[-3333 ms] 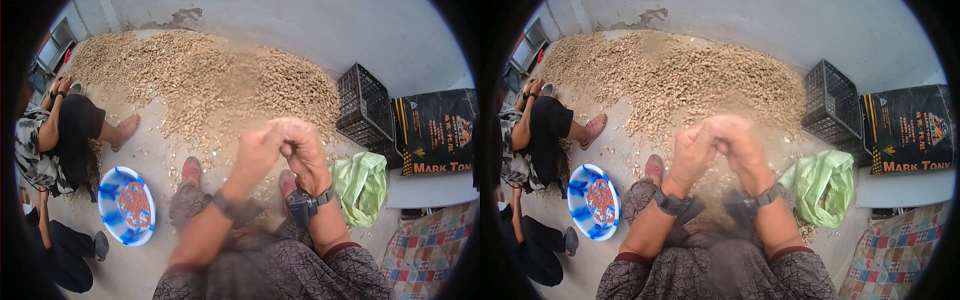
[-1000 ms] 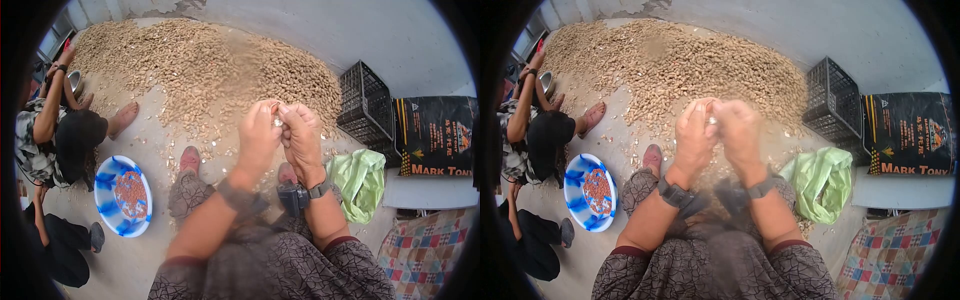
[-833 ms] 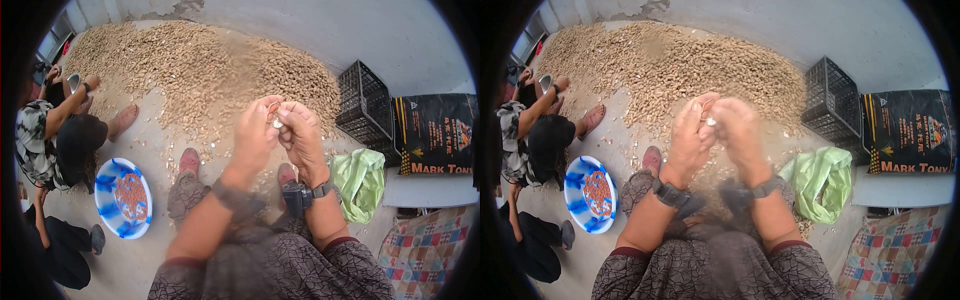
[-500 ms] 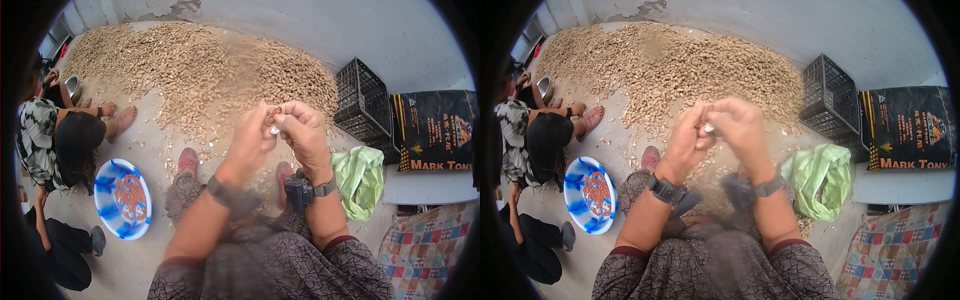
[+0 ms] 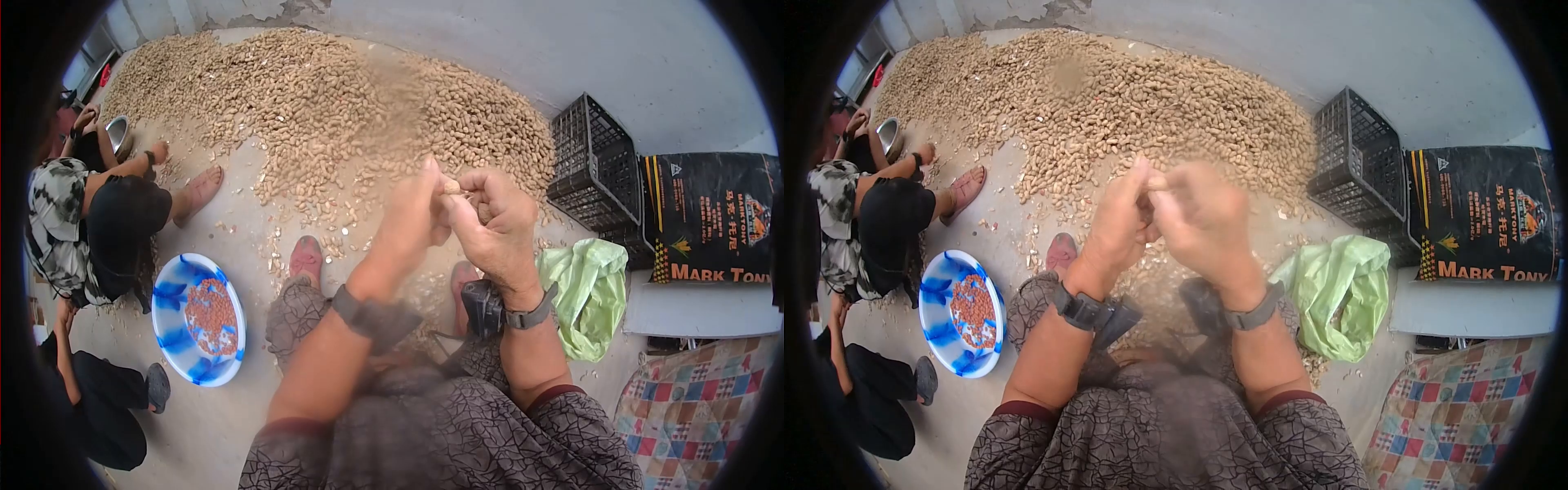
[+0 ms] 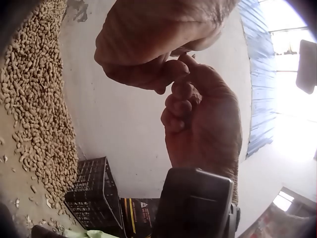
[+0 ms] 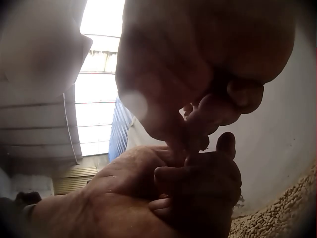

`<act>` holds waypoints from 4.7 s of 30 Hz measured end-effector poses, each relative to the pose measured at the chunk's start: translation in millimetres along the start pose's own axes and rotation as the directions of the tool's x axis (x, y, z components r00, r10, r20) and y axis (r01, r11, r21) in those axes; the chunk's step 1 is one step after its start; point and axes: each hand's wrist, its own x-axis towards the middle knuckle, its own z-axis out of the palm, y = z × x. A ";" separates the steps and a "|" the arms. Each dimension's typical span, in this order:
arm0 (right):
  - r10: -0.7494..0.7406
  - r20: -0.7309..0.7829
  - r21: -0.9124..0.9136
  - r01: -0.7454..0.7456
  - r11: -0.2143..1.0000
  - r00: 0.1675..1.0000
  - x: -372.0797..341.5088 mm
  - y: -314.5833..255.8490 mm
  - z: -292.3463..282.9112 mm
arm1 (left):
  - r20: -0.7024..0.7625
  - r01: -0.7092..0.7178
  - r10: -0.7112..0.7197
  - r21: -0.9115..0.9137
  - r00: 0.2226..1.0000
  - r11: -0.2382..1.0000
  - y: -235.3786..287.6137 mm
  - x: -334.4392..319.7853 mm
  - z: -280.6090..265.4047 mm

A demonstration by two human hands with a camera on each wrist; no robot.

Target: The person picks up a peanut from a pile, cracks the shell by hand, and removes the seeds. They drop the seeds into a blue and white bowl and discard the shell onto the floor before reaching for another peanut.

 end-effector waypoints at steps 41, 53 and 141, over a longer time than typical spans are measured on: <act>0.059 0.131 0.112 -0.074 0.991 0.990 -2.2 -10.0 -7.0 | 0.253 0.095 -0.108 0.063 0.961 0.993 18.2 -10.8 -12.5; 0.037 0.066 0.026 -0.039 0.999 0.997 -4.0 -8.8 -7.3 | 0.205 0.120 -0.108 -0.047 0.973 0.992 16.8 -11.8 -4.6; 0.368 0.432 0.665 -0.567 0.487 0.823 6.6 -0.9 -9.2 | 0.096 -0.146 0.153 -0.082 0.984 0.986 10.5 -28.7 13.2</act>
